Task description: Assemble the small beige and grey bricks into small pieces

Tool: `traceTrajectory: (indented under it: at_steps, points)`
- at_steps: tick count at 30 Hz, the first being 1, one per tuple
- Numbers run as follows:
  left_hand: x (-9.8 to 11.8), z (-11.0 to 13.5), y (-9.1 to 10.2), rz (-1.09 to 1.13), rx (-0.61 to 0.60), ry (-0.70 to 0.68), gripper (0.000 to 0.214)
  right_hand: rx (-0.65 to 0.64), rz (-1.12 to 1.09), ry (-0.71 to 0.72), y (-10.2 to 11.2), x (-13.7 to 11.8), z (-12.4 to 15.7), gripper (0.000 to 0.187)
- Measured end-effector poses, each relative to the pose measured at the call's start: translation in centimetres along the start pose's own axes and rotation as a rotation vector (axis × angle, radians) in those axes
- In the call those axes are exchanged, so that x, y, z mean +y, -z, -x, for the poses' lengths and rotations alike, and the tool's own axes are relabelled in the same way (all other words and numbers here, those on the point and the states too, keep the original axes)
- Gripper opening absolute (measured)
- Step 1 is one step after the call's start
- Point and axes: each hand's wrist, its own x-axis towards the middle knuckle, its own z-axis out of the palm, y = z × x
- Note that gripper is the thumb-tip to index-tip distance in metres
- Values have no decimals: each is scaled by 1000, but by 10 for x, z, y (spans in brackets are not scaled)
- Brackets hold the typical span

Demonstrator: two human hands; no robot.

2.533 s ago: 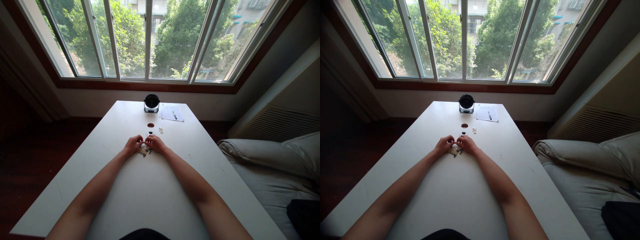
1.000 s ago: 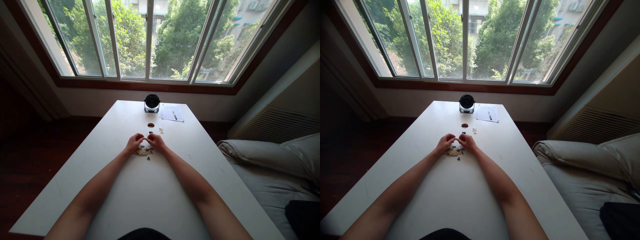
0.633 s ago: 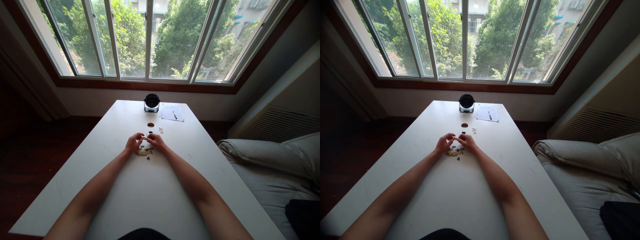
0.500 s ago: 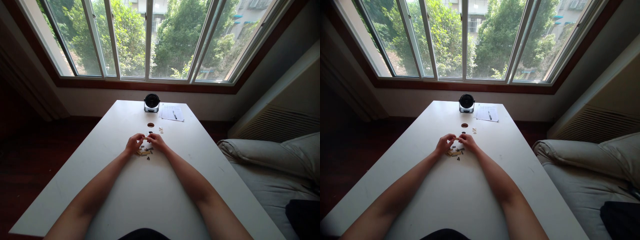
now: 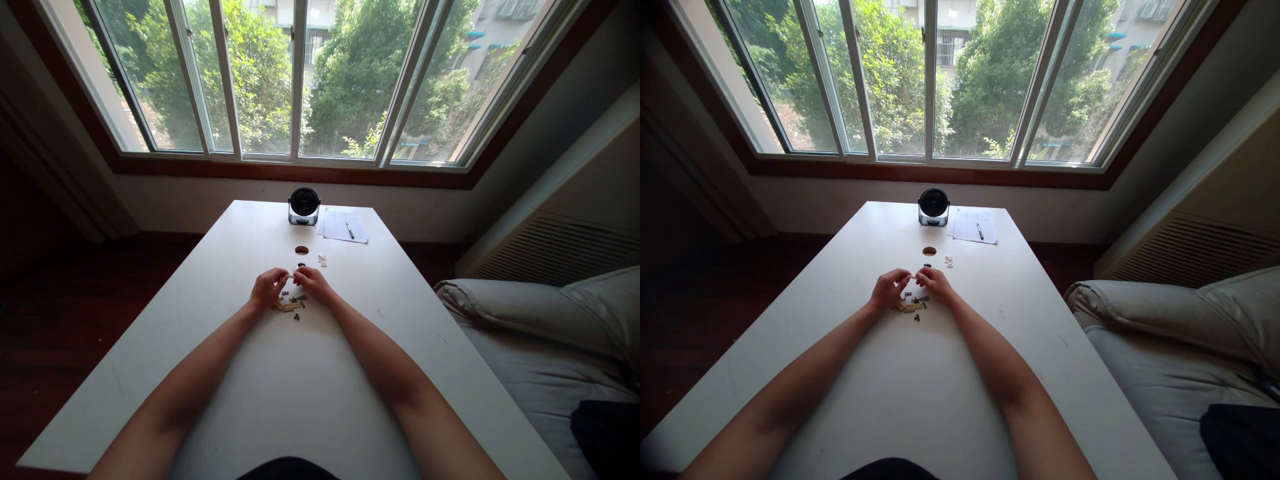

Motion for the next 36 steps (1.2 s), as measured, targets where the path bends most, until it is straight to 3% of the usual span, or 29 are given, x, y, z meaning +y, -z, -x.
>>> traceTrajectory:
  at_steps: [7,19,36]
  points:
    - [1,1,-1,9,15,37,23,-42,41,33,2,-2,1,34]
    - [-1,1,-3,2,20,-49,19,-24,1,17,1,3,-2,35]
    - [-2,2,0,7,15,77,23,-39,-36,29,2,-2,1,30]
